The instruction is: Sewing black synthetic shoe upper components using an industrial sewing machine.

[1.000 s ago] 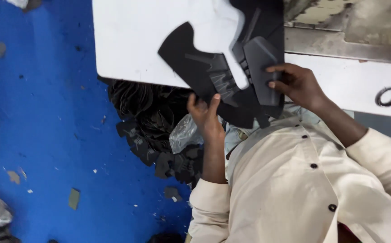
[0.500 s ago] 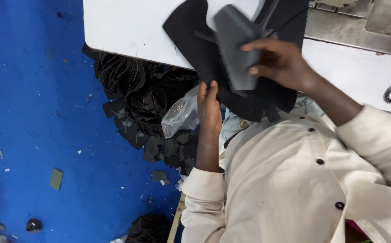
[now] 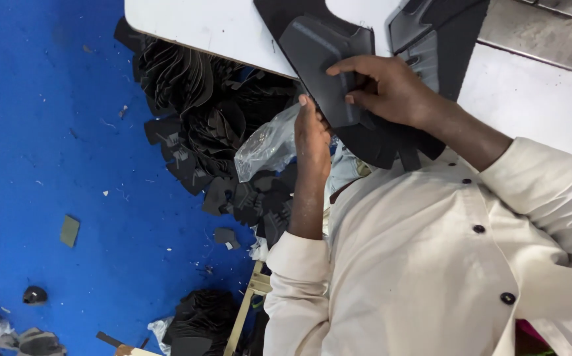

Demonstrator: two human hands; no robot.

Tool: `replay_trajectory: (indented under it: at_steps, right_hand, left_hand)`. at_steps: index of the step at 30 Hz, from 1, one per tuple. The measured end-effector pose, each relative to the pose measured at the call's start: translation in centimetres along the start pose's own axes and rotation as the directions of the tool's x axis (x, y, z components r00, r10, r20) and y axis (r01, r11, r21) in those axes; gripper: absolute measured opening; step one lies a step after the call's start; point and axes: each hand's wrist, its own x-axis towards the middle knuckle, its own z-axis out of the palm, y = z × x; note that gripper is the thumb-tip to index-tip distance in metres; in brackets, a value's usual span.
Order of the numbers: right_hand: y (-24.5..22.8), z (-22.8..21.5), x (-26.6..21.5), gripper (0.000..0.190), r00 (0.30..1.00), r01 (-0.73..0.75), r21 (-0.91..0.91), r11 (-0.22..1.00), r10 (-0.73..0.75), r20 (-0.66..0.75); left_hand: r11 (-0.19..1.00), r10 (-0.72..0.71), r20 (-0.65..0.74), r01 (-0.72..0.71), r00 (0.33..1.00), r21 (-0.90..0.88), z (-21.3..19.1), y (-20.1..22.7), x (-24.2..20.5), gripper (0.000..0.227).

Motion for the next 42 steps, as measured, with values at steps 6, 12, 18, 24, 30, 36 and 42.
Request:
replay_trajectory:
  at_steps: [6,12,18,24,30,36,42]
  right_hand:
    - [-0.1,0.1,-0.2,0.05,0.991,0.127,0.009,0.992,-0.127,-0.033]
    - [-1.5,-0.4,-0.9,0.053,0.981,0.169,-0.108,0.98,-0.178,-0.079]
    - [-4.2,-5.7,-2.0,0.062,0.803,0.342,-0.342,0.875,-0.462,-0.378]
    - [-4.3,-7.3,-4.5,0.073,0.892,0.432,0.232,0.871,-0.374,-0.256]
    - [-4.3,-5.2,-6.7,0.095,0.934,0.287,0.221,0.932,-0.221,-0.281]
    - [-3.9,-5.7,-7.5,0.091,0.942,0.195,0.352,0.915,-0.074,-0.328]
    - [-5.4,-6.4,-7.5,0.049,0.963,0.131,0.428,0.894,-0.012,-0.27]
  left_hand:
    - [1.0,0.018,0.015,-0.018,1.0,-0.009,2.7,2.5,-0.9,0.043]
    - [0.963,0.219,0.013,-0.218,0.976,0.158,2.7,1.8,-0.7,0.036]
    - [0.927,0.269,0.227,-0.316,0.936,0.203,2.3,9.4,-1.9,0.04]
    - [0.828,0.064,0.407,-0.276,0.911,0.488,1.5,16.4,-3.8,0.045]
    - [0.85,-0.026,0.497,-0.243,0.868,0.468,5.3,17.2,-5.4,0.047]
    - [0.888,-0.056,0.563,-0.216,0.825,0.405,6.9,16.3,-5.4,0.053]
    - [0.861,-0.132,0.57,-0.191,0.811,0.471,7.7,16.4,-5.5,0.058]
